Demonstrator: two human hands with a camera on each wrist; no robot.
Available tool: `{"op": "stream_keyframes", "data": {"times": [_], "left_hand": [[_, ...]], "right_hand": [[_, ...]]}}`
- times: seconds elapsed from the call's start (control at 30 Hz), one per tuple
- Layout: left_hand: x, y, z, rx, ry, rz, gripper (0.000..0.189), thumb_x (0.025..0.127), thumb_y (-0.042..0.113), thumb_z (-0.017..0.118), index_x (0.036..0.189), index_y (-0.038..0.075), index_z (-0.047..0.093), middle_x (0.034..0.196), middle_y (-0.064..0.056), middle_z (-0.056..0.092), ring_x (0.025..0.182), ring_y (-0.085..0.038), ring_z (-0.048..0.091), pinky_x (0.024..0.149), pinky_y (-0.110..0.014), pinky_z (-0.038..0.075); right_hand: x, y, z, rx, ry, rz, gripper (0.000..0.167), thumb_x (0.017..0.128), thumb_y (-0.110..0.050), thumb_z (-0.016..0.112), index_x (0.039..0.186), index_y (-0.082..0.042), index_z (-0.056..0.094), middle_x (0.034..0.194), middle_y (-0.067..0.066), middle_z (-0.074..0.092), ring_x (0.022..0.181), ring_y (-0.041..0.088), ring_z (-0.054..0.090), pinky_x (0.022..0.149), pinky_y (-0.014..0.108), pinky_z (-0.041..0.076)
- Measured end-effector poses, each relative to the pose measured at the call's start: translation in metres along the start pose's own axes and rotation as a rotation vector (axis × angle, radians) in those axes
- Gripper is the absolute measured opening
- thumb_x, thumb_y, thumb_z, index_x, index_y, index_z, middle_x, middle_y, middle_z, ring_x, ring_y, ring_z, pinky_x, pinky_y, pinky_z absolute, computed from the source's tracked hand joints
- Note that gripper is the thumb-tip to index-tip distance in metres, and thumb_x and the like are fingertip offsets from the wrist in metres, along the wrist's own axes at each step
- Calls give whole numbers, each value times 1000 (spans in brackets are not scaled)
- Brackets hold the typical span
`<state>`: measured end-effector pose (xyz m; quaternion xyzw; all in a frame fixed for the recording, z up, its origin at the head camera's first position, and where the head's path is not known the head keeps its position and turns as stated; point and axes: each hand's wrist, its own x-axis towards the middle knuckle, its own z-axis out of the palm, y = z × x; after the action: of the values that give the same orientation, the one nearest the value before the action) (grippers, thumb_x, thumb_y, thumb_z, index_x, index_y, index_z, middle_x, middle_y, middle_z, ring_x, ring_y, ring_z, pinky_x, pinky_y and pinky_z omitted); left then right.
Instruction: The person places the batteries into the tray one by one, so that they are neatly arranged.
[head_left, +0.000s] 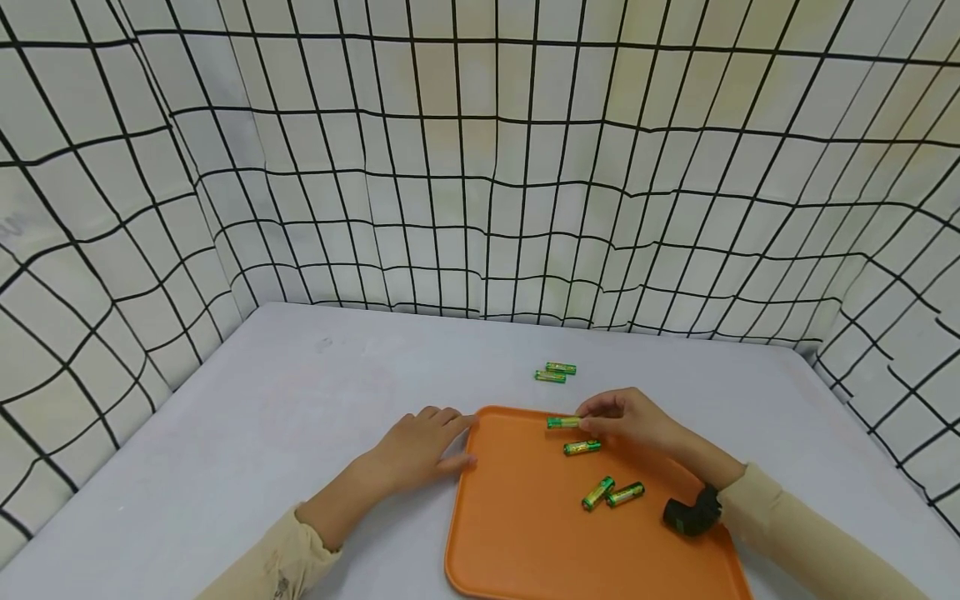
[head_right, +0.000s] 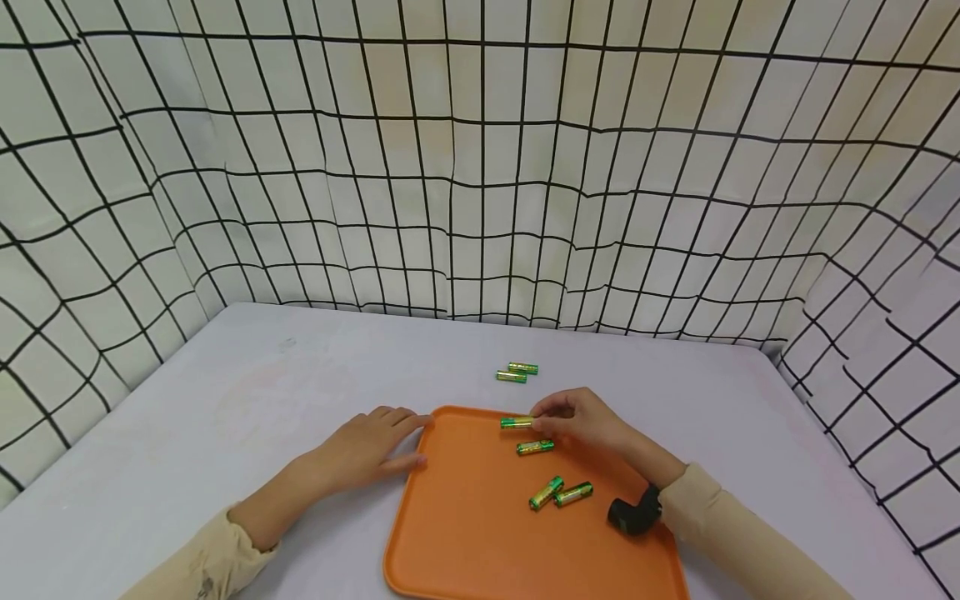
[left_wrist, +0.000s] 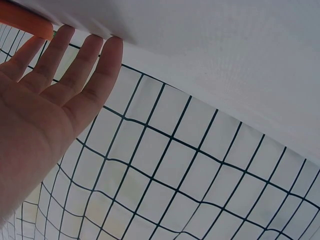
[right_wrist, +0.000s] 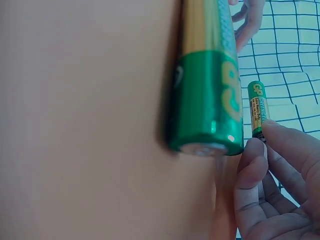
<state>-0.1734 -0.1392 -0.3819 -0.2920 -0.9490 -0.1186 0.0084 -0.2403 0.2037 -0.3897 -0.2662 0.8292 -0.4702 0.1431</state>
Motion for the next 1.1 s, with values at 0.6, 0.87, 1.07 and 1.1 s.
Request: {"op": "stream_keyframes", "data": {"times": [0.6, 0.87, 1.07, 1.1], "left_hand": [[1, 0, -1, 2, -18, -8, 55, 95, 43, 60, 138, 10, 52, 130, -10, 57, 122, -34, 51, 92, -55, 44], [1, -1, 0, 3, -20, -8, 55, 95, 44, 59, 138, 10, 52, 131, -10, 56, 122, -34, 52, 92, -54, 44], [1, 0, -1, 3, -25, -11, 55, 95, 45, 59, 138, 10, 52, 131, -10, 56, 122, -34, 51, 92, -55, 44], [1, 0, -1, 1, -25, -12, 55, 95, 45, 59, 138, 10, 52, 131, -10, 56, 122, -34, 51, 92, -55, 44]], "right_hand": [[-1, -1, 3, -89, -57, -39, 22, 93, -15, 67, 108, 1, 71, 100, 9, 72, 89, 6, 65, 81, 22, 51], [-2, -3, 6, -87, -79, -56, 21, 91, -13, 69, 106, 2, 71, 99, 9, 71, 83, 5, 64, 74, 23, 51], [-2, -4, 6, -86, -99, -58, 20, 91, -11, 69, 106, 2, 71, 95, 8, 70, 81, 6, 63, 72, 23, 52], [-3, -4, 6, -86, -101, -58, 20, 91, -10, 69, 106, 2, 71, 95, 8, 71, 80, 6, 63, 72, 23, 52]]}}
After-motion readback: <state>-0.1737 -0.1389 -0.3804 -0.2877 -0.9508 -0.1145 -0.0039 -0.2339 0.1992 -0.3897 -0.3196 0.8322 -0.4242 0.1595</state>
